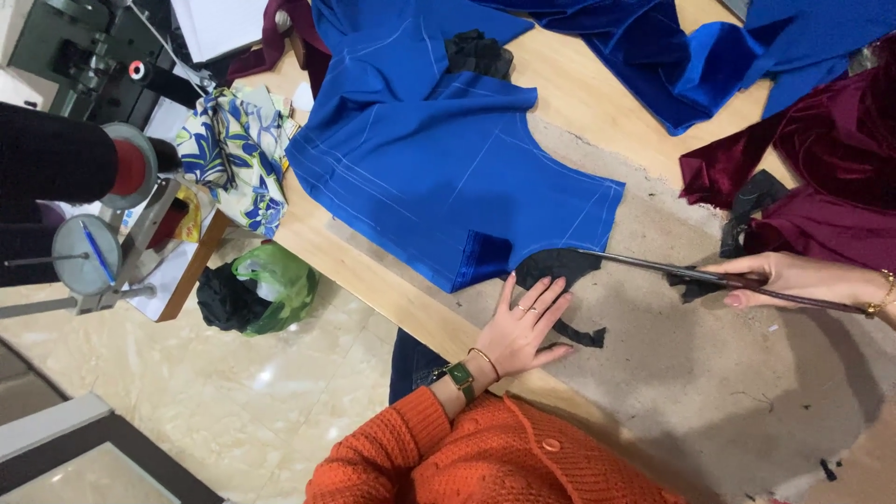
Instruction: The person uses shears to cut a piece of blue fabric layered over a black fabric on a wooden table. The person cuts along marked lines, separates the layers, and continues cutting the black fabric underneath. The person moves cut pieces aside and adjusts the fabric layers during the process.
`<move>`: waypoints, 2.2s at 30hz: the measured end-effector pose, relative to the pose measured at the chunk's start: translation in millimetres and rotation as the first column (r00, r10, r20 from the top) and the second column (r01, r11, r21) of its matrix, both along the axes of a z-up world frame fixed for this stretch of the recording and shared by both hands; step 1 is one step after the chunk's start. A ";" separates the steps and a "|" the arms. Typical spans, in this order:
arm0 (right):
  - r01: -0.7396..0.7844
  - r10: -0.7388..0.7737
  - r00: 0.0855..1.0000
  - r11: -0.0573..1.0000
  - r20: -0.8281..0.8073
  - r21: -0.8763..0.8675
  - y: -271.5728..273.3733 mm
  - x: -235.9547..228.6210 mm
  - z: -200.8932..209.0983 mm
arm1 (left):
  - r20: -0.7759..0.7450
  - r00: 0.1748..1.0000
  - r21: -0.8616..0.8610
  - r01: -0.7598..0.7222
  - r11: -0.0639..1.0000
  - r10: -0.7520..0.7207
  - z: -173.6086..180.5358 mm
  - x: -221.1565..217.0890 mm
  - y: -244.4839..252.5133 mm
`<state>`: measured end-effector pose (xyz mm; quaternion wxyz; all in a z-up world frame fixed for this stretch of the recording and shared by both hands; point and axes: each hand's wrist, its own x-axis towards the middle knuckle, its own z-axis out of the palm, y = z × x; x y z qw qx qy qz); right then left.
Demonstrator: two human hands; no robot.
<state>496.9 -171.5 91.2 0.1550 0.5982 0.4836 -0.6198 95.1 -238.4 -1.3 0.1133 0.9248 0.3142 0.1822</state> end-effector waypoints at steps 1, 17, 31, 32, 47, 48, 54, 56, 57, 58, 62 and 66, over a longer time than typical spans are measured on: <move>-0.005 0.005 1.000 1.000 0.001 -0.001 1.5 1.0 0.7 | 0.001 1.000 -0.001 -0.005 1.000 0.005 -0.8 0.5 -0.7; -0.315 0.324 0.924 0.946 0.202 -0.077 48.7 -9.8 -10.9 | -0.004 1.000 -0.028 0.011 1.000 -0.012 -3.9 -0.4 0.1; -0.288 0.294 0.955 0.952 0.047 -0.099 77.4 -5.9 -18.1 | -0.017 1.000 -0.015 -0.003 1.000 0.003 -5.5 -0.3 -3.1; -0.294 0.303 0.950 0.949 0.074 -0.115 82.6 -8.8 -16.8 | -0.008 1.000 -0.018 0.006 1.000 -0.006 -5.1 -0.6 -2.0; -0.299 0.308 0.946 0.950 0.100 -0.093 114.0 -15.7 -17.5 | -0.031 0.999 -0.019 0.012 1.000 -0.013 -8.6 -0.4 -0.3; -0.262 0.271 0.960 0.958 0.070 -0.114 114.0 -16.2 -14.3 | -0.022 1.000 -0.017 0.010 1.000 -0.011 -10.2 1.3 -1.4; -0.269 0.267 0.963 0.951 -0.033 -0.154 121.1 -19.4 -16.1 | -0.034 0.999 0.009 -0.001 1.000 0.001 -8.5 0.8 -1.4; -0.287 0.278 0.957 0.948 -0.081 -0.135 124.0 -17.0 -24.1 | -0.007 1.000 0.011 -0.003 1.000 0.003 -10.0 1.0 -2.5; -0.302 0.286 0.949 0.946 -0.132 -0.118 125.5 -16.1 -28.5 | 0.017 1.000 0.011 -0.001 1.000 0.001 -10.7 0.7 -3.0; -0.305 0.289 0.948 0.945 -0.134 -0.118 127.0 -12.9 -33.5 | 0.015 1.000 0.011 -0.004 1.000 0.004 -9.4 0.8 -3.2; -0.378 0.375 0.925 0.924 -0.058 -0.058 130.3 -17.2 -35.2 | 0.059 0.998 0.004 -0.010 1.000 0.010 -7.3 -0.8 -3.1; -0.284 0.286 0.958 0.955 0.017 -0.080 128.1 -22.9 -26.3 | 0.038 0.999 0.027 -0.017 0.999 0.016 -9.3 -0.8 -3.6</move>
